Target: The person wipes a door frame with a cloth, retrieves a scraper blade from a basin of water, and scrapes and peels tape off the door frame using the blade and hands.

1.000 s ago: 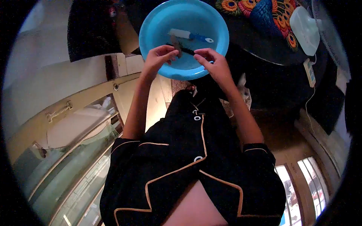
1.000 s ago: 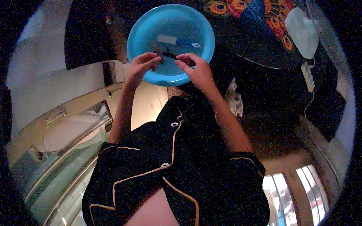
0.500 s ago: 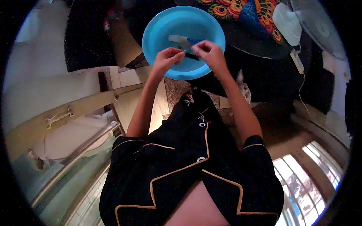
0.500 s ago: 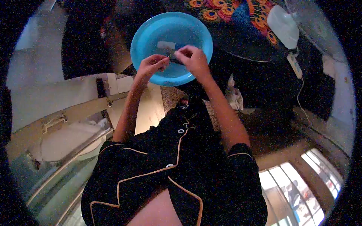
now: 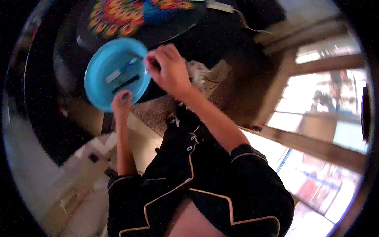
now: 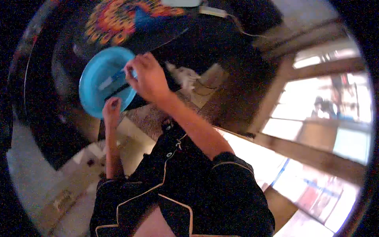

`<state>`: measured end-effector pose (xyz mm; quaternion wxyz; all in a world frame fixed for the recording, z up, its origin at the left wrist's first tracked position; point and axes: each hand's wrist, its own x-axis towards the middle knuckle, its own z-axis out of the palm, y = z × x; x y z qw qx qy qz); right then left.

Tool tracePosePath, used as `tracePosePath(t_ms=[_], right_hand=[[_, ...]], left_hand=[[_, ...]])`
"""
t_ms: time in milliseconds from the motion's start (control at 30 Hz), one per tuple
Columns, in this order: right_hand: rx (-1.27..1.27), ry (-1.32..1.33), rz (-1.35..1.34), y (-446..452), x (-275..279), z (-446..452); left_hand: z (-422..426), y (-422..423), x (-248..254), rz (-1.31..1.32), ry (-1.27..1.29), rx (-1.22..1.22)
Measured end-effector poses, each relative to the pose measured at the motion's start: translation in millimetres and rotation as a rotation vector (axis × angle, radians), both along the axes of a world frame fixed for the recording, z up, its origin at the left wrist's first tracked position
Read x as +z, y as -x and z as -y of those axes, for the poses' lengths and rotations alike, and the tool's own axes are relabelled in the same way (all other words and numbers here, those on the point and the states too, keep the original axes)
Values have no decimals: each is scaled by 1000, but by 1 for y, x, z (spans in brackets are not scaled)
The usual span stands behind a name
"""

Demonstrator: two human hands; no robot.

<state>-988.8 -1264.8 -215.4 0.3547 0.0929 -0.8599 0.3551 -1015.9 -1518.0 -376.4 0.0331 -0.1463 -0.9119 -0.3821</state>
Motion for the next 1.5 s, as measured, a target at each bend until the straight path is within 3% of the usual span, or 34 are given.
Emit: tracePosePath(t_ms=[67, 100, 233, 267, 300, 333, 367, 400, 433, 467, 500, 533, 567, 633, 733, 800, 867, 933, 1000, 1067, 1167, 1200, 1267, 1367, 1500], right_hand=[[-64, -10, -56, -51, 27, -13], [-136, -36, 4, -79, 18, -19], [-392, -100, 562, -232, -109, -59], [-374, -132, 511, -278, -116, -72], [-575, -12, 497, -343, -181, -88], [-702, 136, 674, -393, -199, -91], [-827, 106, 588, -439, -218, -90], [-968, 84, 849, -490, -240, -90], [-1165, 505, 917, -519, -238, -77], [-1202, 499, 1083, -577, -270, -81], [-1248, 579, 1056, -606, -259, -74], [-1358, 585, 1352, -647, -274, -75], [-1333, 595, 1326, -689, -296, -74], [-1277, 559, 1358, -710, -299, -91], [-1195, 443, 1437, -692, -248, -133], [-1139, 860, 1485, -693, -249, -166], [-1214, 585, 1179, -694, -270, -191], [-1325, 693, 876, -687, -280, -216], [-1301, 769, 722, -690, -293, -241], [-1323, 970, 604, -660, -227, -242], [-1355, 943, 365, -648, -148, -231], [-1349, 980, 269, -645, -124, -234], [-1308, 1012, 133, -645, -66, -224], [-1259, 921, -32, -647, 11, -207], [-1120, 876, -174, -640, 98, -186]], left_hand=[[12, 6, 20, 42, -100, 1], [25, 11, 19, -72, -129, -11], [43, -3, 62, -259, -159, -39], [54, -13, 69, -156, -43, 33], [66, -27, 81, -53, 88, 129], [80, -34, 93, -62, 120, 157], [98, -38, 105, -276, 61, 300], [114, -41, 111, -493, -8, 436], [136, -40, 114, -506, 16, 460], [162, -39, 117, -507, 89, 597], [188, -39, 124, -512, 162, 734], [208, -45, 133, -515, 231, 874], [220, -56, 146, -531, 244, 907], [238, -81, 174, -675, 38, 1053], [264, -108, 192, -873, -53, 1179], [305, -110, 193, -853, 55, 1172], [282, -122, 191, -815, 140, 1156], [196, -128, 209, -529, -139, 1033], [160, -113, 171, -581, 248, 333], [77, -95, 125, -171, 259, 83], [-83, -137, 102, 374, 654, -565], [-109, -137, 56, 730, 451, -881], [-195, -174, 13, 417, 609, -1730], [-298, -262, 39, 284, 442, -1927], [-340, -342, 228, 53, -14, -1627]])
